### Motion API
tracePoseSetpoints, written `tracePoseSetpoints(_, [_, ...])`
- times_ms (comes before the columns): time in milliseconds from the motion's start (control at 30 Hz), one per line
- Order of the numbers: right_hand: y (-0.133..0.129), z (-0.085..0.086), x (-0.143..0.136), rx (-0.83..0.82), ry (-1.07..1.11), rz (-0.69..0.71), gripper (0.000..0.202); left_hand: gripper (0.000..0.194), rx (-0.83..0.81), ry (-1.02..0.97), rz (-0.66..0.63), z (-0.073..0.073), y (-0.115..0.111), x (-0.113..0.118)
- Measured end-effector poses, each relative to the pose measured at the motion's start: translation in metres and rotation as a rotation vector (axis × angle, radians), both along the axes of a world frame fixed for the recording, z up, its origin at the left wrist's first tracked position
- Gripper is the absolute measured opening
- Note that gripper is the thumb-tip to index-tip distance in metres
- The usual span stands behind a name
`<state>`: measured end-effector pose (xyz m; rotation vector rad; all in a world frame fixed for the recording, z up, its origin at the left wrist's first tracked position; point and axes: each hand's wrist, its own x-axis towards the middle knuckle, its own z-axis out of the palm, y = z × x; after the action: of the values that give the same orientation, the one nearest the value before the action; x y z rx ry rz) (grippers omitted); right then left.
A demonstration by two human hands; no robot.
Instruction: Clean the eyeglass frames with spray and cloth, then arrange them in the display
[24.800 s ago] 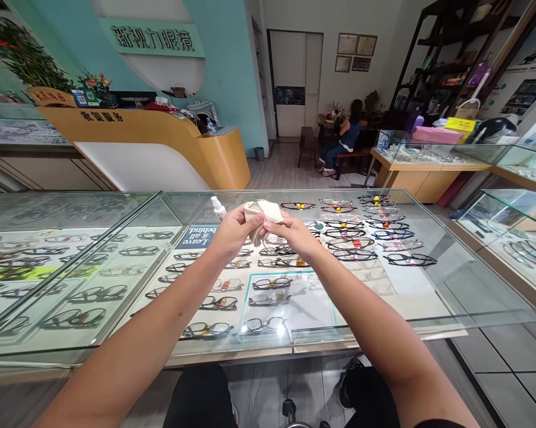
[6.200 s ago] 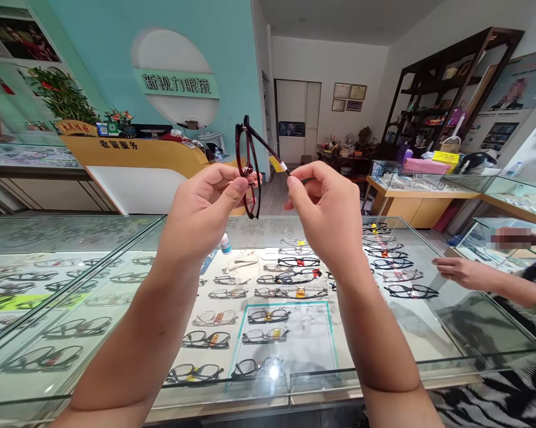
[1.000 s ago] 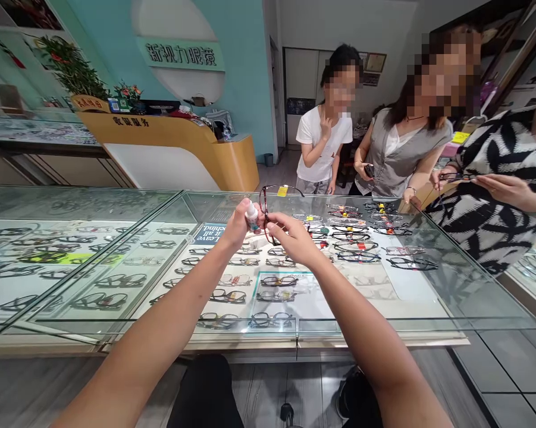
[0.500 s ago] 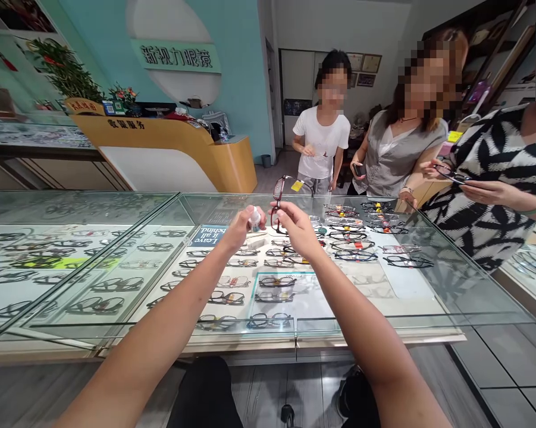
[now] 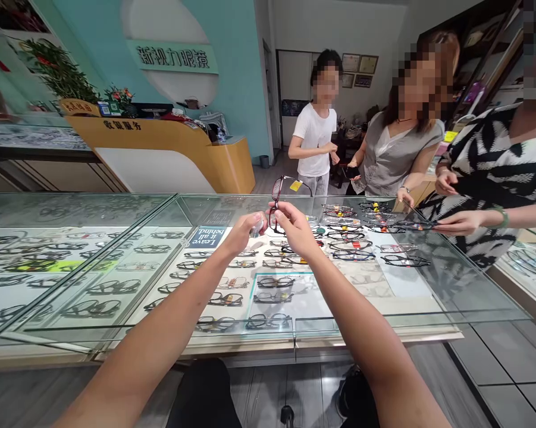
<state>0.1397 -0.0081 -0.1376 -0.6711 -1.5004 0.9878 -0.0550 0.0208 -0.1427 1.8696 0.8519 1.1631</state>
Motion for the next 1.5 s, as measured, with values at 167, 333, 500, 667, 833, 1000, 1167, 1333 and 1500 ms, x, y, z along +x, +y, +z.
tracePoseSetpoints(167, [-0.003,0.003,0.0,0.011,0.007,0.022,0.056,0.065,0.011,-0.04,0.001,-0.001,-0.002,0.001])
tracePoseSetpoints(333, [-0.004,0.005,0.002,0.005,0.017,0.008,0.058,0.063,0.017,-0.2,0.193,-0.003,0.014,-0.015])
tracePoseSetpoints(500, [-0.006,0.007,0.003,-0.003,0.011,-0.017,0.057,0.016,-0.034,-0.191,0.712,-0.011,0.049,-0.044])
tracePoseSetpoints(667, [-0.006,0.007,0.004,-0.011,0.0,-0.028,0.057,0.034,-0.02,0.064,1.05,-0.029,0.069,-0.072])
tracePoseSetpoints(833, [-0.007,0.007,0.005,-0.021,0.021,-0.017,0.056,0.039,-0.098,0.169,1.057,-0.041,0.072,-0.087])
tracePoseSetpoints(1000, [-0.005,0.007,0.005,-0.014,0.014,-0.011,0.057,0.048,-0.175,0.214,1.083,-0.045,0.074,-0.088])
tracePoseSetpoints(1167, [-0.004,0.007,0.005,-0.015,0.012,-0.013,0.059,0.046,-0.195,0.258,1.069,-0.049,0.076,-0.088])
tracePoseSetpoints(1333, [-0.005,0.007,0.006,-0.011,0.027,-0.01,0.057,0.05,-0.191,0.268,1.066,-0.048,0.074,-0.084])
tracePoseSetpoints(1500, [-0.004,0.007,0.006,-0.008,0.018,-0.016,0.059,0.079,-0.019,0.212,1.216,-0.033,0.058,-0.068])
